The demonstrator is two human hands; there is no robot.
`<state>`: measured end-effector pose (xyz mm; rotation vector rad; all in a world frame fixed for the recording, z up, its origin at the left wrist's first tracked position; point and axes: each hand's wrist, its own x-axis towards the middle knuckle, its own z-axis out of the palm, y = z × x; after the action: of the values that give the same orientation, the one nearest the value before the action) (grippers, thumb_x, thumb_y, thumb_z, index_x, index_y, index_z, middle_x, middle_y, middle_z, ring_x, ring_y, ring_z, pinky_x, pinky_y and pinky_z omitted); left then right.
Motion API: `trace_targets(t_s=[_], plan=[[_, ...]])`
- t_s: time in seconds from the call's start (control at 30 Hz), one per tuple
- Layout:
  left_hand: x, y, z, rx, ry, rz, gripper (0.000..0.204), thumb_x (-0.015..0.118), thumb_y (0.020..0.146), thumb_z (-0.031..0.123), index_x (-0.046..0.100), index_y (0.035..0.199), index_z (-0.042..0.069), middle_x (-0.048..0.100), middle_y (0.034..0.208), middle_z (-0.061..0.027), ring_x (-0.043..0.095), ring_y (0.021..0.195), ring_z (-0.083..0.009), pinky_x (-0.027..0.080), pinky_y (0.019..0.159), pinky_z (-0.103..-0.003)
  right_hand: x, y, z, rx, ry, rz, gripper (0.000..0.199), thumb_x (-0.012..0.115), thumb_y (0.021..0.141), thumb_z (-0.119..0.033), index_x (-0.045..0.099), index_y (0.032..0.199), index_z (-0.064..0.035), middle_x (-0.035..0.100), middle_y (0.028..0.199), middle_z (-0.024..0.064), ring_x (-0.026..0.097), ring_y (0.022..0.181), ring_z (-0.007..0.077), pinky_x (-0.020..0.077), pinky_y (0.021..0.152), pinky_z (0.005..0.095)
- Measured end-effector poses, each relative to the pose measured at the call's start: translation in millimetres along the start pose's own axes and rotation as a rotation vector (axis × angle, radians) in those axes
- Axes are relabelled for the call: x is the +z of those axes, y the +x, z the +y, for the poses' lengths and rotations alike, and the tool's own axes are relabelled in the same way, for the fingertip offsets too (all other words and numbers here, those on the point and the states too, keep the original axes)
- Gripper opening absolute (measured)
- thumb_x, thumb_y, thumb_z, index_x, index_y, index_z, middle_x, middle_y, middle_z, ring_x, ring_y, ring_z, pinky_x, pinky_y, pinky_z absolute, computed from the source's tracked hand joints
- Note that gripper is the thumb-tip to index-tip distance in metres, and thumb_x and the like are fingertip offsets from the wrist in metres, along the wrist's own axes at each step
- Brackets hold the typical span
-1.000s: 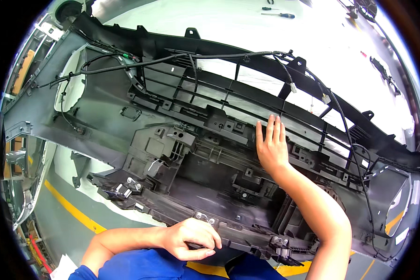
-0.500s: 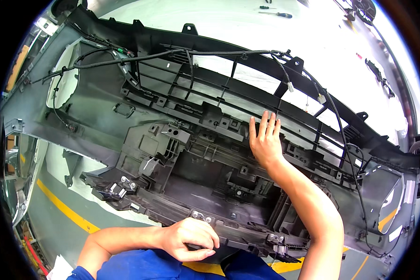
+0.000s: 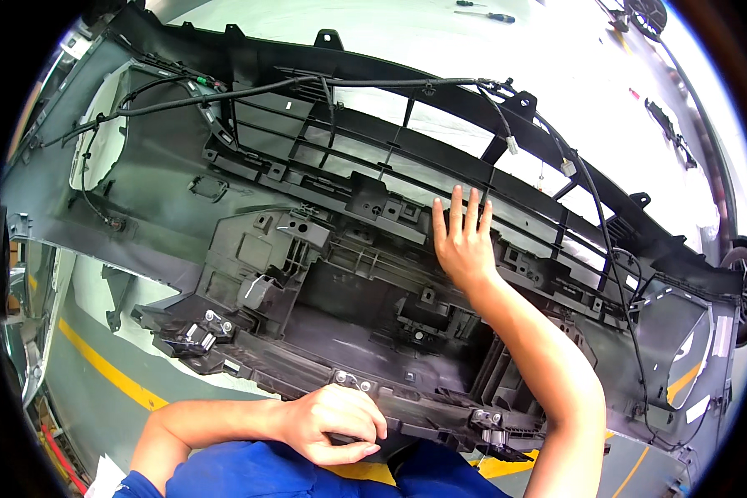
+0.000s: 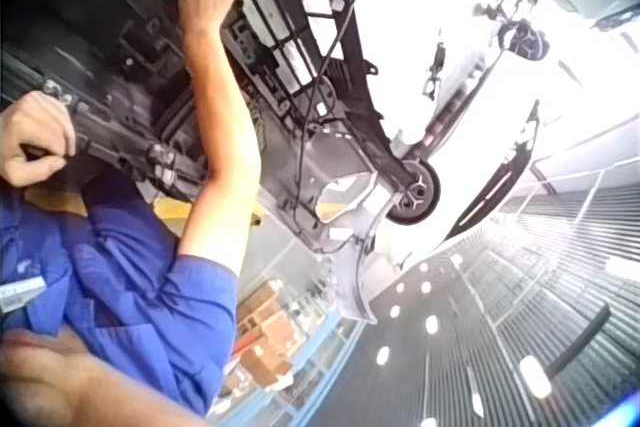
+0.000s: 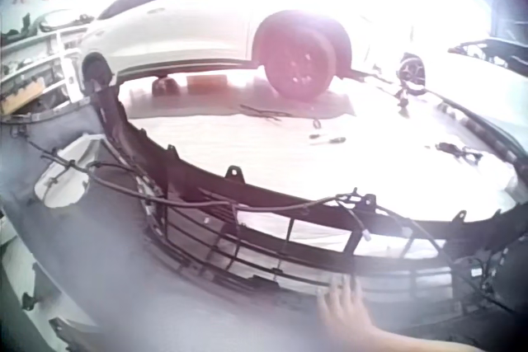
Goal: The person assembles a car bumper by hand, routing and securing wiring harnesses, attaching a plastic grille frame, and fastening clips and fasteners to the bumper's interior structure. The person works on the bumper while it is laid flat on a workshop floor.
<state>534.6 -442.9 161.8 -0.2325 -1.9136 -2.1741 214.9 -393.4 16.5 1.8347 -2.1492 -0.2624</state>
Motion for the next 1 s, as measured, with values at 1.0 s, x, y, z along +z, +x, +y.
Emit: trace_targets(t_s=[1.0], plan=[[4, -4, -2, 0.062, -0.001, 0.051, 0.006, 0.074, 0.085, -0.002, 0.069, 0.082, -0.003, 0.073, 0.082, -0.0159, 0.073, 0.080, -0.0324, 0.059, 0.072, -0.039, -30, 38, 5, -0.024, 0.114, -0.204, 0.120, 0.092, 0.062, -0.035, 0.035, 0.159, 0.0065, 0.057, 0.132, 0.0298, 0.062, 0.114, 0.0428, 0.0478, 0.109, 0.0537]])
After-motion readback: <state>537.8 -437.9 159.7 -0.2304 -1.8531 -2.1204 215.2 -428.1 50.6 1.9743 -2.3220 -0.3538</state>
